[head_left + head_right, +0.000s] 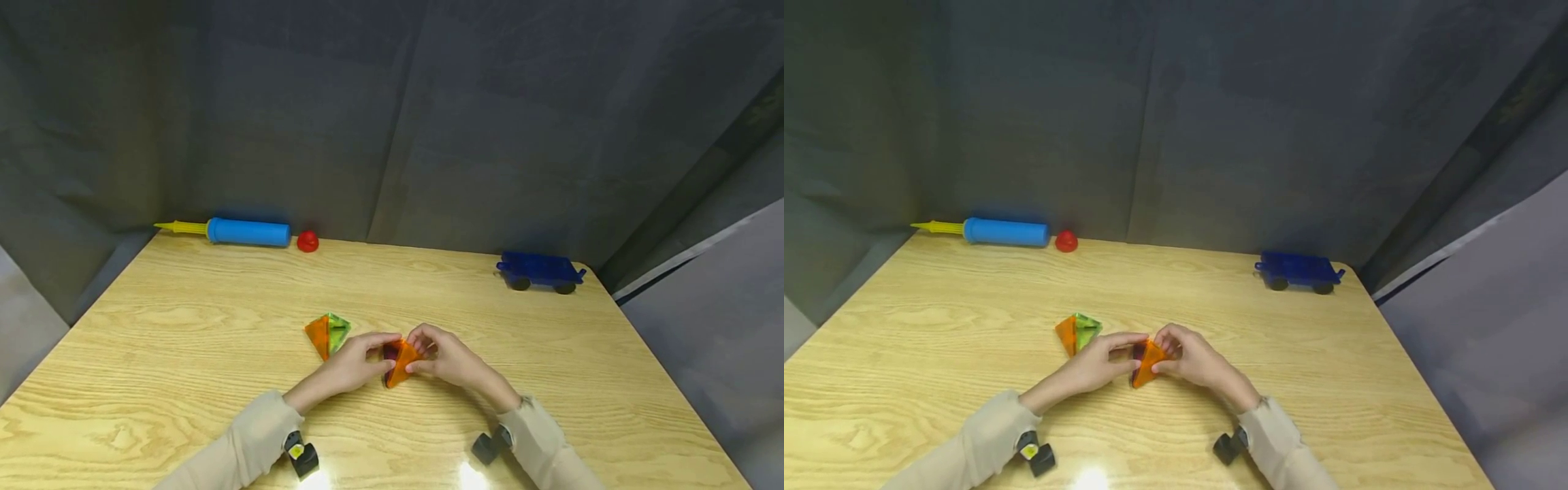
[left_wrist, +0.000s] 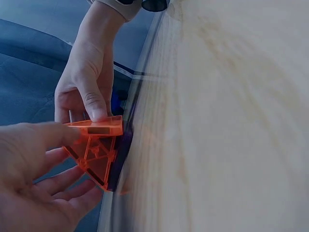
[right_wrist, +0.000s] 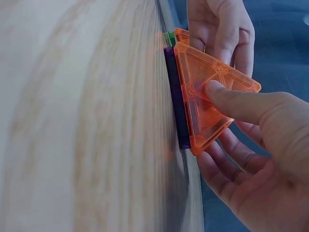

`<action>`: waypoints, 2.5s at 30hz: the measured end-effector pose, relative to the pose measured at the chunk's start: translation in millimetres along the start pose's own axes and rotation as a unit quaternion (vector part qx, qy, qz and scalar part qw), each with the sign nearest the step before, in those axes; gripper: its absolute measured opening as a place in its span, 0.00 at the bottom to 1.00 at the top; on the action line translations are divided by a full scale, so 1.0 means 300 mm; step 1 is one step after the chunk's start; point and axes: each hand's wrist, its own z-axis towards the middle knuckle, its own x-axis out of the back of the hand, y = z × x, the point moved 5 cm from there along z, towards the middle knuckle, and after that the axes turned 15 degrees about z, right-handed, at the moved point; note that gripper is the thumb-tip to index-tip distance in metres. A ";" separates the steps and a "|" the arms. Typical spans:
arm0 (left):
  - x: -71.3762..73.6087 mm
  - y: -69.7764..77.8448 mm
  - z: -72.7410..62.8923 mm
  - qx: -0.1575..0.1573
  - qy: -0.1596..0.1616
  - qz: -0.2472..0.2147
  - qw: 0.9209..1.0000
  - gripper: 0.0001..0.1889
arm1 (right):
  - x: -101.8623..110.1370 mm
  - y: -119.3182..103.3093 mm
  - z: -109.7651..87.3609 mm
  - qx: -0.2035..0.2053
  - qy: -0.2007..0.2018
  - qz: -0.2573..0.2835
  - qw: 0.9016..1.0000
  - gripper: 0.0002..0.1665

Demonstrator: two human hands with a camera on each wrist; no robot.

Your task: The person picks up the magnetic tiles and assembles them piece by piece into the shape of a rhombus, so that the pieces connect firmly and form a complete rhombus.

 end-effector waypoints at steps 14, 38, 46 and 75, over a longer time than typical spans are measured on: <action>0.098 0.019 -0.007 0.001 0.039 0.076 0.996 0.19 | 0.000 -0.004 0.000 0.000 -0.001 -0.004 1.000 0.24; 0.293 -0.175 -0.081 0.030 -0.049 0.172 0.983 0.33 | -0.008 -0.010 0.000 -0.028 -0.024 0.006 0.999 0.28; 0.282 -0.164 -0.077 -0.013 -0.039 0.188 0.981 0.27 | -0.013 -0.006 -0.003 -0.027 -0.033 0.002 0.999 0.25; 0.189 -0.098 0.001 -0.015 -0.054 0.188 0.981 0.25 | 0.013 0.020 0.069 -0.037 -0.006 0.009 0.999 0.24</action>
